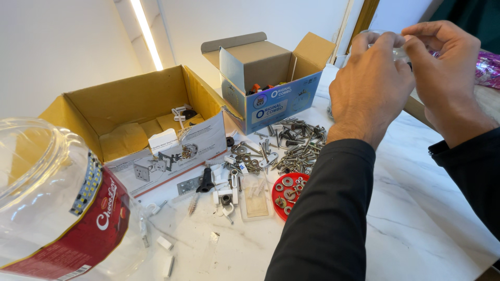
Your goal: The person sorts small metal fasteners from a pile on a marble countertop into a clear plastic jar. They pick up individual screws and washers, place them into the jar, and occasionally move the jar or a red lid aside to continue sorting.
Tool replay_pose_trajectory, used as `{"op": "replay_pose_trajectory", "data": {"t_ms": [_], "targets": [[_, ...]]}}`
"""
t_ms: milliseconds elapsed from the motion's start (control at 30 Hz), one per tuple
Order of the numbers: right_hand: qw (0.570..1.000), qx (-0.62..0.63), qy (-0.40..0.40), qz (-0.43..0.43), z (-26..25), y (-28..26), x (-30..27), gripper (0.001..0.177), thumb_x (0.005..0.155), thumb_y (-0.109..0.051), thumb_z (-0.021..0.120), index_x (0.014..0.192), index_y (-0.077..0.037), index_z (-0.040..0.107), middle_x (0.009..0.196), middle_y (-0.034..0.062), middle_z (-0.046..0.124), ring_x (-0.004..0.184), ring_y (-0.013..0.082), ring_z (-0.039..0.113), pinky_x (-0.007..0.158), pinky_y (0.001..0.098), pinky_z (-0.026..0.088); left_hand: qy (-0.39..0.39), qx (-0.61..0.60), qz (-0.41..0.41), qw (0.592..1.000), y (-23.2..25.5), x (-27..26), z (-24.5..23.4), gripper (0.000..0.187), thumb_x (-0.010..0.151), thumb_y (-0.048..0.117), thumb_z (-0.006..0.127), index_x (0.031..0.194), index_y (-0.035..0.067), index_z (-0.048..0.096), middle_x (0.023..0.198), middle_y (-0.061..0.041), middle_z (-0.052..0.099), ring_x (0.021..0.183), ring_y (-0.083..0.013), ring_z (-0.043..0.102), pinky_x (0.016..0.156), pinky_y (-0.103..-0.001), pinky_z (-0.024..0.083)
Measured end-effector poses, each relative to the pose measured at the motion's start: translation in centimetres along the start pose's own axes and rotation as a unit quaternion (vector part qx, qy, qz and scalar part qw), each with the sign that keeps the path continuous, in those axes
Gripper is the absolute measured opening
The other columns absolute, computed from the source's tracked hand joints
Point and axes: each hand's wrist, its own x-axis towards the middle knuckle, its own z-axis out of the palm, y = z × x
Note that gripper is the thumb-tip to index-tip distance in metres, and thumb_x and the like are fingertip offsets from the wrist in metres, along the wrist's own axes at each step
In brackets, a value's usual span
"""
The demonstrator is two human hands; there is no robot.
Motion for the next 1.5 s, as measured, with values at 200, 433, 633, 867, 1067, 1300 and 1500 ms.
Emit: {"op": "replay_pose_trajectory", "data": {"t_ms": [200, 433, 633, 867, 1067, 1300, 1500], "targets": [[0.973, -0.158, 0.026, -0.166, -0.4, 1.5, -0.6, 0.01, 0.104, 0.0, 0.064, 0.112, -0.001, 0.069, 0.111, 0.0078, 0.072, 0.104, 0.0171, 0.064, 0.095, 0.0303, 0.051, 0.015, 0.001, 0.003, 1.0, -0.1, -2.4, -3.8, 0.033, 0.089, 0.024, 0.063, 0.12, 0.019, 0.07, 0.136, -0.007, 0.061, 0.091, -0.031, 0.075, 0.083, -0.046, 0.059], [0.93, -0.208, 0.01, -0.302, 1.7, -0.6, -2.9, 0.007, 0.107, 0.003, 0.065, 0.112, 0.0, 0.068, 0.11, 0.0087, 0.069, 0.106, 0.0225, 0.06, 0.093, 0.0323, 0.046, 0.014, 0.031, -0.041, 0.999, -1.6, -4.6, -7.7, 0.03, 0.09, 0.026, 0.064, 0.119, 0.018, 0.068, 0.129, -0.007, 0.064, 0.093, -0.0321, 0.074, 0.081, -0.047, 0.057], [0.976, 0.017, -0.134, -0.172, 6.3, -5.3, -4.7, 0.011, 0.106, -0.009, 0.07, 0.115, -0.002, 0.069, 0.102, 0.0049, 0.073, 0.088, 0.0105, 0.069, 0.076, 0.0253, 0.052, -0.004, 0.1, -0.08, 0.992, -3.5, -7.4, -10.6, 0.021, 0.092, 0.024, 0.063, 0.109, 0.016, 0.072, 0.105, -0.009, 0.073, 0.095, -0.0323, 0.073, 0.08, -0.048, 0.055], [0.946, -0.065, -0.319, -0.004, 10.3, -6.2, -5.0, 0.024, 0.096, -0.018, 0.07, 0.117, -0.007, 0.076, 0.09, 0.0068, 0.077, 0.064, 0.0132, 0.066, 0.058, 0.0292, 0.052, -0.026, 0.234, -0.088, 0.968, -5.7, -9.0, -13.1, 0.016, 0.09, 0.015, 0.065, 0.102, 0.011, 0.074, 0.101, -0.009, 0.074, 0.096, -0.0303, 0.072, 0.081, -0.048, 0.057], [0.91, -0.079, -0.405, -0.03, 11.8, -4.7, -5.6, 0.027, 0.09, -0.015, 0.071, 0.116, -0.009, 0.077, 0.094, 0.0087, 0.078, 0.08, 0.0173, 0.071, 0.071, 0.0342, 0.055, -0.087, 0.29, -0.086, 0.949, -6.4, -10.5, -13.5, 0.014, 0.081, 0.007, 0.07, 0.094, 0.011, 0.075, 0.098, -0.008, 0.074, 0.101, -0.0289, 0.068, 0.084, -0.045, 0.056], [0.899, -0.076, -0.428, -0.048, 11.4, -3.9, -5.8, 0.029, 0.087, -0.013, 0.074, 0.116, -0.008, 0.075, 0.094, 0.0087, 0.077, 0.084, 0.0191, 0.071, 0.079, 0.0352, 0.056, -0.087, 0.315, -0.066, 0.943, -7.0, -10.4, -12.9, 0.014, 0.083, 0.003, 0.069, 0.093, 0.01, 0.075, 0.103, -0.007, 0.074, 0.105, -0.0277, 0.067, 0.086, -0.043, 0.055], [0.9, -0.083, -0.428, -0.016, 11.3, -4.3, -5.9, 0.03, 0.087, -0.013, 0.074, 0.117, -0.009, 0.075, 0.088, 0.0095, 0.074, 0.081, 0.0204, 0.07, 0.077, 0.0351, 0.054, -0.088, 0.323, -0.068, 0.94, -6.9, -10.3, -12.8, 0.014, 0.083, 0.004, 0.069, 0.094, 0.009, 0.075, 0.104, -0.007, 0.073, 0.105, -0.0262, 0.067, 0.086, -0.043, 0.055]]}}
